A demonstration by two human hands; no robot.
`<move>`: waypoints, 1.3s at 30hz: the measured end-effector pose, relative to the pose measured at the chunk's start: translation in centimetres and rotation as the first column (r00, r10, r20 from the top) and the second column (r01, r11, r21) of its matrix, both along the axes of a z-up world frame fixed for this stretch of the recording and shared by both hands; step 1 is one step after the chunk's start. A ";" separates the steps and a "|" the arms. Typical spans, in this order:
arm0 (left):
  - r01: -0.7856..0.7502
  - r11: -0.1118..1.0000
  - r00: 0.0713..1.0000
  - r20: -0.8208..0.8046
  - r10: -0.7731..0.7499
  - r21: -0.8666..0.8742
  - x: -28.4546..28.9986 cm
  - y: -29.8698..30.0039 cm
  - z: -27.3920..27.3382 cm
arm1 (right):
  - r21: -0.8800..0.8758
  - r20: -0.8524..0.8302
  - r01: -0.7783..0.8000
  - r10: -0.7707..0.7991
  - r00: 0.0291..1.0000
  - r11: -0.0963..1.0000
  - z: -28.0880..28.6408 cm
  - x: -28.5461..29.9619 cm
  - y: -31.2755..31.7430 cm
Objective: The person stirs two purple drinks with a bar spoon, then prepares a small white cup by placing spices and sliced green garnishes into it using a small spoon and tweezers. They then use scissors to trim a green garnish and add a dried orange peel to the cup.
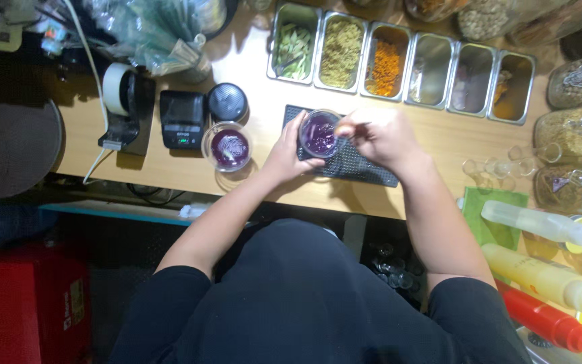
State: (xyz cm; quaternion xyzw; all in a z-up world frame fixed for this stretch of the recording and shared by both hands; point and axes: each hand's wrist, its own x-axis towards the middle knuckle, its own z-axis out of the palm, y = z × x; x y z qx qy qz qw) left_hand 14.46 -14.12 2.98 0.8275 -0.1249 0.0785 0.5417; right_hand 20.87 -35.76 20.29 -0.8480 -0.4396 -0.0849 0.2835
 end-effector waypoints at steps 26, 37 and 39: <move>-0.011 0.992 1.000 0.001 0.011 0.123 1.2 -0.2 -0.8 | -0.037 0.200 0.129 -0.120 0.973 0.991 -0.8 -1.5 1.0; 0.026 0.998 0.999 0.039 -0.028 0.052 1.4 0.3 -0.6 | 0.063 0.011 0.274 -0.275 0.961 0.960 -0.9 -3.4 2.2; 0.042 0.996 0.999 0.020 -0.043 0.079 1.2 0.5 -0.5 | -0.053 0.076 0.232 -0.227 0.971 0.971 -0.9 -3.2 1.7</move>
